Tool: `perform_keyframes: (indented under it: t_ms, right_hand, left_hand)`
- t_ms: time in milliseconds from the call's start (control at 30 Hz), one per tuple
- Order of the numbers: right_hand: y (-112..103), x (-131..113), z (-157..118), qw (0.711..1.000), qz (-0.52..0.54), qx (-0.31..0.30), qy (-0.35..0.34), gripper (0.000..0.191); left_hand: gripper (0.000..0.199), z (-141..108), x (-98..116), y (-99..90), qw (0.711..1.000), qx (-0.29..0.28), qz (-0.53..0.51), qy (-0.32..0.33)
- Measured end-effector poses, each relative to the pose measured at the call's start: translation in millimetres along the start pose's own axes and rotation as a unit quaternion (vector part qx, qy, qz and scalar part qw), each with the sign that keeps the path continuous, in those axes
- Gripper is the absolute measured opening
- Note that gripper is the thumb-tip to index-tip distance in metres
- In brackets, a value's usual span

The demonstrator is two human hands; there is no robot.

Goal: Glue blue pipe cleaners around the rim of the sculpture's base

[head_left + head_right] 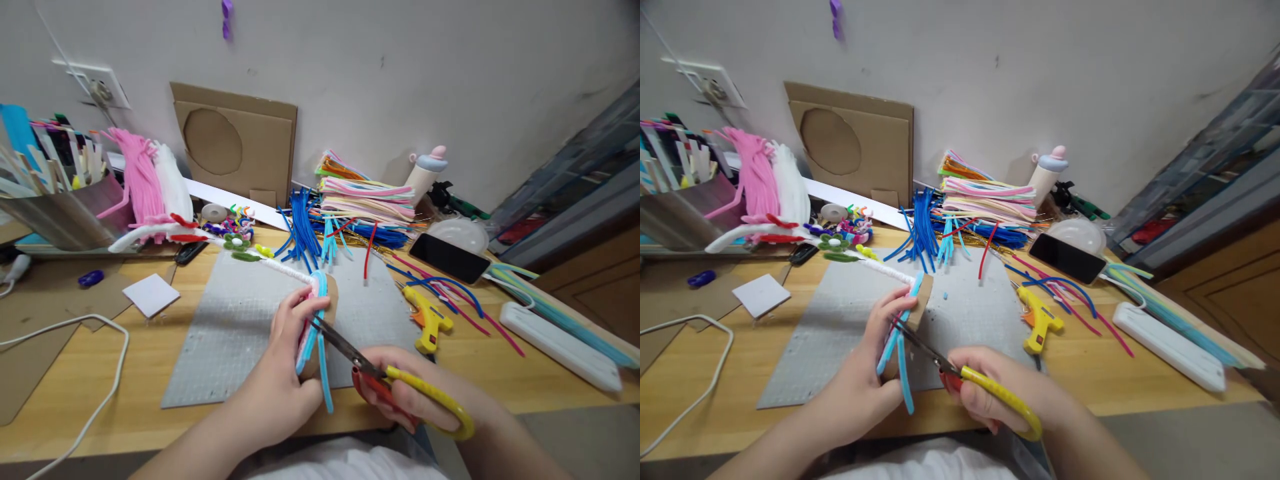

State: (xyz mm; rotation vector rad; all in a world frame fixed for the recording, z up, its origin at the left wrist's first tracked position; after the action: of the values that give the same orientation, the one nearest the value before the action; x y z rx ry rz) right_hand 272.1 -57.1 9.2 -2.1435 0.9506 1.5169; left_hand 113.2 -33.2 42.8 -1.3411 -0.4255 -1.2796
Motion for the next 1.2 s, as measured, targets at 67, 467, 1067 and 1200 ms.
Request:
perform_keyframes:
  t_ms: [67, 467, 1067, 1200]
  right_hand:
    - [4.6, 6.1, 1.1, 0.999, 0.017, -0.027, 0.004, 0.063]
    - [-94.1, 4.0, 21.7, 0.836, -0.291, 0.465, -0.005, 0.024]
    - [-3.9, -78.5, 27.3, 0.867, -0.283, 0.2, -0.358, 0.031]
    - [-0.4, -77.1, 27.2, 0.858, -0.278, 0.223, -0.369, 0.027]
  left_hand:
    - [0.097, 0.5, -1.0, -0.5, 1.0, 0.004, 0.008, -0.002]
    - [0.082, -1.9, 7.2, -14.0, 0.989, 0.082, 0.1, 0.07]
    - [0.064, -15.4, 14.4, -16.2, 0.98, 0.086, 0.011, 0.176]
    - [0.055, -20.3, 19.1, -24.7, 0.965, 0.128, 0.029, 0.228]
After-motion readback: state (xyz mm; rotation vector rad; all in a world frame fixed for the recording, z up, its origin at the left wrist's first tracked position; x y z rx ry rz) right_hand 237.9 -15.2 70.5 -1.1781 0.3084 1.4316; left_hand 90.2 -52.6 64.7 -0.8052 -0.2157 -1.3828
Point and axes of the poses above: each hand's wrist, its own z-axis towards the middle knuckle, its own y-axis out of the palm, x = y × z, the point moved 7 cm from there along z, towards the middle knuckle, and after that the axes turned 5 degrees about y, right-handed, at the moved point
